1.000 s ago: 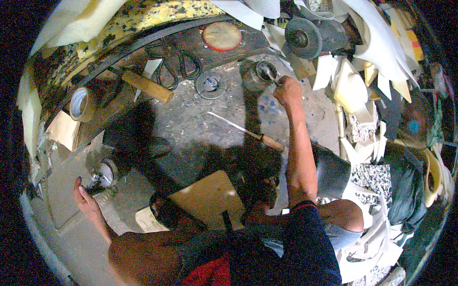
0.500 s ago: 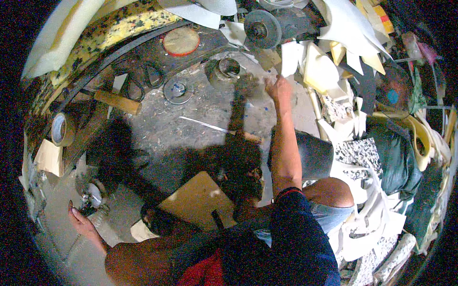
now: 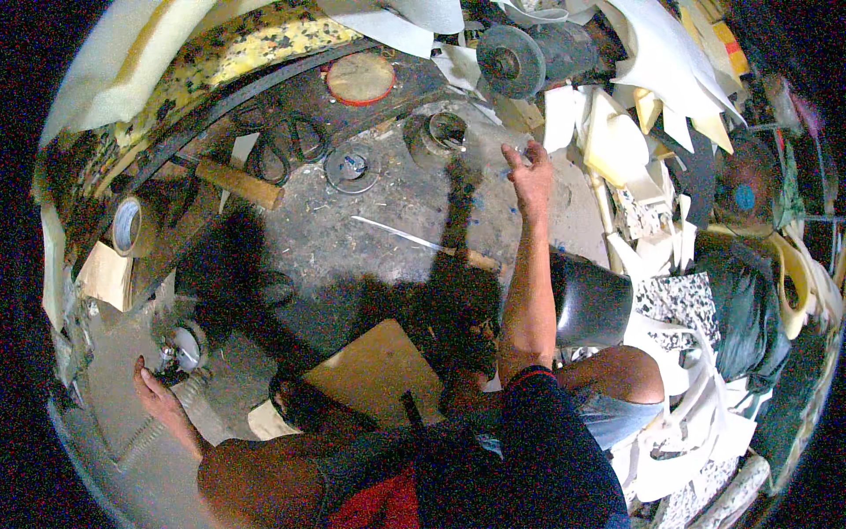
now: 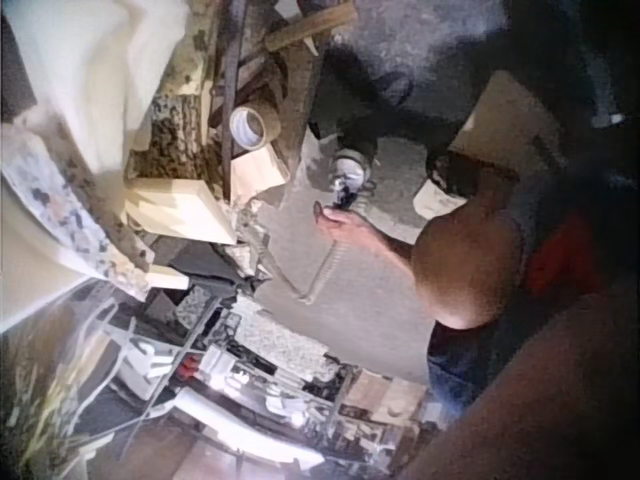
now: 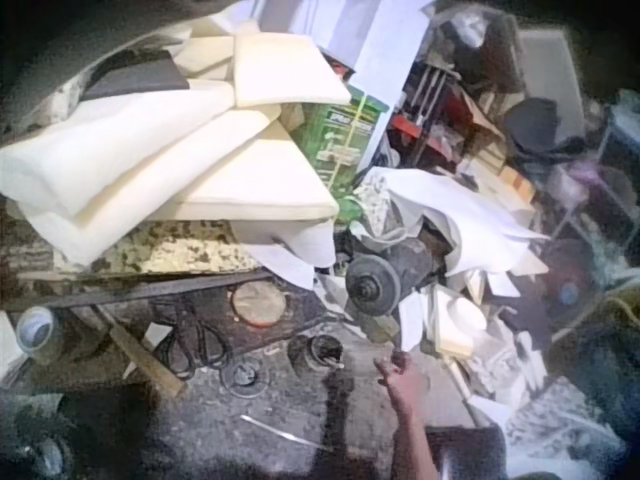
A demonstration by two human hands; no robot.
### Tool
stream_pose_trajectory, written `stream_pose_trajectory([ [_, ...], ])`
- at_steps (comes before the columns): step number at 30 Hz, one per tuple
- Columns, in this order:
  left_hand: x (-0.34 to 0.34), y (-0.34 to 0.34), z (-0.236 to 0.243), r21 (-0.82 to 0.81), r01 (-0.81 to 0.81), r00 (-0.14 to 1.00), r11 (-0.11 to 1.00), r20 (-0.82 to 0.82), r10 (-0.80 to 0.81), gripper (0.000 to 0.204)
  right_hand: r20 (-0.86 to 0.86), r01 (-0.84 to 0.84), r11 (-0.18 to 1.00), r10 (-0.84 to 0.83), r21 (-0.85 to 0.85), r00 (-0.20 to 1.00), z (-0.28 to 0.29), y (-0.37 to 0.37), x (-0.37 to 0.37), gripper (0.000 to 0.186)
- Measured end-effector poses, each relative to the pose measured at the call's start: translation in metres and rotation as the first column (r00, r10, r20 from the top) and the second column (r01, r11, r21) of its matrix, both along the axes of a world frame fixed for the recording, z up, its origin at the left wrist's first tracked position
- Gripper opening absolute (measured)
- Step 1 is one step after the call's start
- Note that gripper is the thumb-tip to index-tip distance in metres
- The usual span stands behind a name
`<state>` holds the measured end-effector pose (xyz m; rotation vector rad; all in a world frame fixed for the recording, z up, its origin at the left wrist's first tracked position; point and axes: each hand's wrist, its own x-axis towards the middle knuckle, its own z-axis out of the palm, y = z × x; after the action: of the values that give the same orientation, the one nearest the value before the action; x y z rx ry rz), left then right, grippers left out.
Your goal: The person walks through a cluttered workshop and then uses a small stick to clean the nozzle of a spray gun. They then wipe the spray gun with a dark cloth and place it on the workbench.
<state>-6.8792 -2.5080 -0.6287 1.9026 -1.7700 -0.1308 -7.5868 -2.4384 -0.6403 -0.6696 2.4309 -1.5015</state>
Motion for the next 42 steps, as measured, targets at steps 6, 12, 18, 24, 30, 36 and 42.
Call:
stream_pose_trajectory([
  [6,0.002,0.002,-0.001,-0.006,0.007,1.000,1.000,0.001,-0.007,0.045,-0.108,0.100,0.995,-0.098,0.019,0.989,0.005,-0.010,0.031,0.075],
  [12,-0.002,0.002,-0.001,0.033,-0.046,0.996,0.998,-0.071,0.048,0.044,-0.424,0.139,0.986,-0.087,0.093,0.901,0.038,-0.011,0.059,0.074],
  [18,-0.001,0.003,0.000,0.026,-0.058,0.998,0.998,-0.022,0.058,0.042,-0.645,0.050,0.974,0.106,0.219,0.757,0.027,-0.049,0.082,0.077],
  [24,0.001,0.001,-0.004,-0.017,-0.038,0.999,0.999,-0.038,0.038,0.041,-0.703,0.003,0.960,0.202,0.279,0.682,0.018,-0.074,0.065,0.069],
  [30,0.001,0.003,-0.005,0.002,-0.063,0.997,0.998,-0.036,0.063,0.041,-0.692,-0.126,0.918,0.369,0.377,0.620,0.015,-0.088,0.039,0.076],
  [36,0.002,0.001,-0.004,-0.002,-0.048,0.999,0.999,-0.016,0.048,0.042,-0.715,-0.053,0.872,0.432,0.486,0.550,-0.011,-0.090,0.035,0.087],
  [42,0.000,0.004,-0.002,0.059,-0.097,0.984,0.994,-0.141,0.105,0.041,-0.785,0.053,0.841,0.478,0.538,0.395,0.001,-0.090,0.051,0.101],
])
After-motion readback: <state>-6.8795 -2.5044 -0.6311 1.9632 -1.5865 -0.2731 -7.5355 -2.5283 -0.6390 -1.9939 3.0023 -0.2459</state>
